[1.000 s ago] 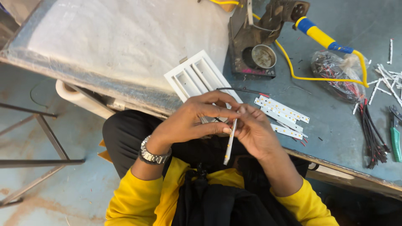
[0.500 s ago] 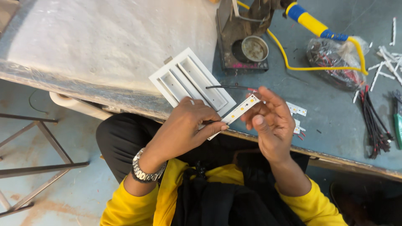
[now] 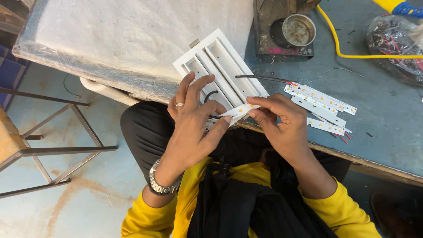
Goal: The person uses a soldering iron to attach wires to LED strips inside a white plastic housing. They repeatedly dip the iron into a solder pot, apply solder to the strip contacts, and place the strips into the housing. The person handles multiple LED strips and wires throughout the clip.
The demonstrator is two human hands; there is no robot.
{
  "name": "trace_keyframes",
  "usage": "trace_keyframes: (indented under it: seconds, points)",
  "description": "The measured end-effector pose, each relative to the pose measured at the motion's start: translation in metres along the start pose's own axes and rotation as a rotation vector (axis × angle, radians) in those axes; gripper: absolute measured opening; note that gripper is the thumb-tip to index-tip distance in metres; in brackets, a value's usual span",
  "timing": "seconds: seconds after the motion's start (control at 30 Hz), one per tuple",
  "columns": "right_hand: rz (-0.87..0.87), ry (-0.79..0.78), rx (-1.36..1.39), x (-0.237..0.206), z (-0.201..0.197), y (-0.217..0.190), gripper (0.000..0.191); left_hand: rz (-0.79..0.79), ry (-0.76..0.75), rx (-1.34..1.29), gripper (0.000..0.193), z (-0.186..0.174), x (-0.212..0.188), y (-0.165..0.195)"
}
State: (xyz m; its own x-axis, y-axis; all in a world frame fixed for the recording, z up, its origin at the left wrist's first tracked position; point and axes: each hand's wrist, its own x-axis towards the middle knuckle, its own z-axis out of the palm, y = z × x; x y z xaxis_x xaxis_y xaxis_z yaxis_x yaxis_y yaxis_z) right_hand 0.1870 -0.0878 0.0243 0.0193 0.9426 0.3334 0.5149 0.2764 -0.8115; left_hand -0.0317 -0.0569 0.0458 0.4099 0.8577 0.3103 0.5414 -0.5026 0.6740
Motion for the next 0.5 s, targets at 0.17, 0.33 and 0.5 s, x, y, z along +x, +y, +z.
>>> trace_keyframes:
  seconds: [0.17, 0.33, 0.5]
  points:
    - [-0.012, 0.016, 0.003, 0.001, -0.001, 0.002, 0.026, -0.098, 0.060, -0.103, 0.019, 0.016, -0.002, -0.002]
    - [-0.013, -0.006, -0.076, 0.002, -0.004, 0.003, 0.027, -0.120, 0.142, -0.105, 0.019, 0.026, -0.004, -0.003]
    - [0.168, -0.084, 0.052, 0.004, -0.008, 0.005, 0.026, -0.165, 0.214, -0.063, 0.013, 0.040, -0.005, -0.001]
